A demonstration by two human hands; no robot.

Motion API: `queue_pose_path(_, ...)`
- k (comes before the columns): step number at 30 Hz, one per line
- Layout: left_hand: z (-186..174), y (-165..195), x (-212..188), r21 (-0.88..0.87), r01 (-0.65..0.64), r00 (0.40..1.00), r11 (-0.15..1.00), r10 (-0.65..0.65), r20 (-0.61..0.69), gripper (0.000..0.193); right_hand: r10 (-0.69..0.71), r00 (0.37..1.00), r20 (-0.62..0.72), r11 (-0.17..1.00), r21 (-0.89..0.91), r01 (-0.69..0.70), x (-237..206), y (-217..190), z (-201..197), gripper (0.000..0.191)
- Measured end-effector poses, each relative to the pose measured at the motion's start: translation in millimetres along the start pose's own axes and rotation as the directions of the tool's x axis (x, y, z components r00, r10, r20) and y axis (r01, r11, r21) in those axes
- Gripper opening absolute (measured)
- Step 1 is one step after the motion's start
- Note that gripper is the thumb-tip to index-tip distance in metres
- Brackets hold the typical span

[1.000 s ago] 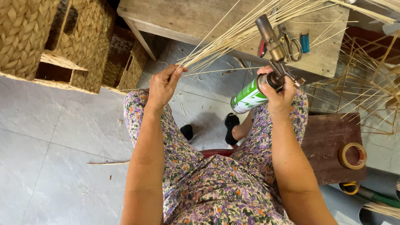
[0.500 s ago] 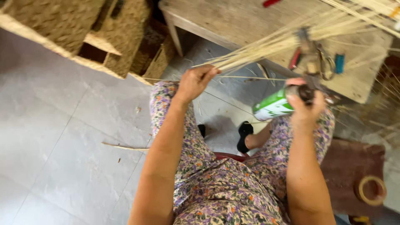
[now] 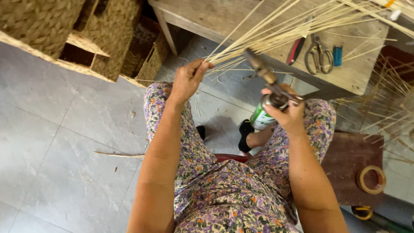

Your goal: The person sits on a low stool and uses a handheld blowtorch to heat thin bamboo strips one by one. They hold each strip with one hand and pass the flame along its length with the other, then place the heated strip on the table. The process is repeated for multiple strips.

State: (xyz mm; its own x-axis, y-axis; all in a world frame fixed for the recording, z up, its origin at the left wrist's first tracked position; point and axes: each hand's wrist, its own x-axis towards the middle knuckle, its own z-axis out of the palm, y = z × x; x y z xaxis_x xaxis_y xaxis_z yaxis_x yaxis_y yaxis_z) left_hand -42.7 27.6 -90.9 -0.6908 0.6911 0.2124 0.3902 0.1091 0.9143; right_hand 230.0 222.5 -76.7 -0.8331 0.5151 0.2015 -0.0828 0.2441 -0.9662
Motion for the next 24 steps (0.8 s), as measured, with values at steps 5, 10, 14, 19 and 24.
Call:
queue_pose_path(5, -6, 4, -2, -0.036, -0.018, 0.999, 0.999, 0.019, 0.03, 0.027, 0.018, 0.999, 0.027, 1.0, 0.007, -0.018, 6, -13, 13, 0.041)
queue_pose_path(10, -11, 7, -5, -0.026, 0.015, 0.999, 1.0, -0.014, 0.038, 0.027, -0.061, 0.983, -0.173, 0.985, 0.149, 0.087, 10, -10, 10, 0.038)
queue_pose_path(14, -12, 13, -5, 0.002, 0.058, 0.997, 0.998, -0.058, 0.056, 0.026, -0.063, 0.963, -0.261, 0.969, 0.214, 0.122, 6, -8, 3, 0.041)
queue_pose_path(19, -13, 15, -6, 0.027, 0.042, 0.998, 0.999, -0.043, 0.054, 0.024, -0.051, 0.979, -0.196, 0.993, 0.094, 0.071, 2, -6, 5, 0.044)
queue_pose_path(24, -14, 16, -9, 0.063, -0.096, 0.995, 0.993, 0.094, 0.036, 0.022, -0.026, 0.94, -0.341, 0.976, 0.194, 0.097, 5, -4, 1, 0.04)
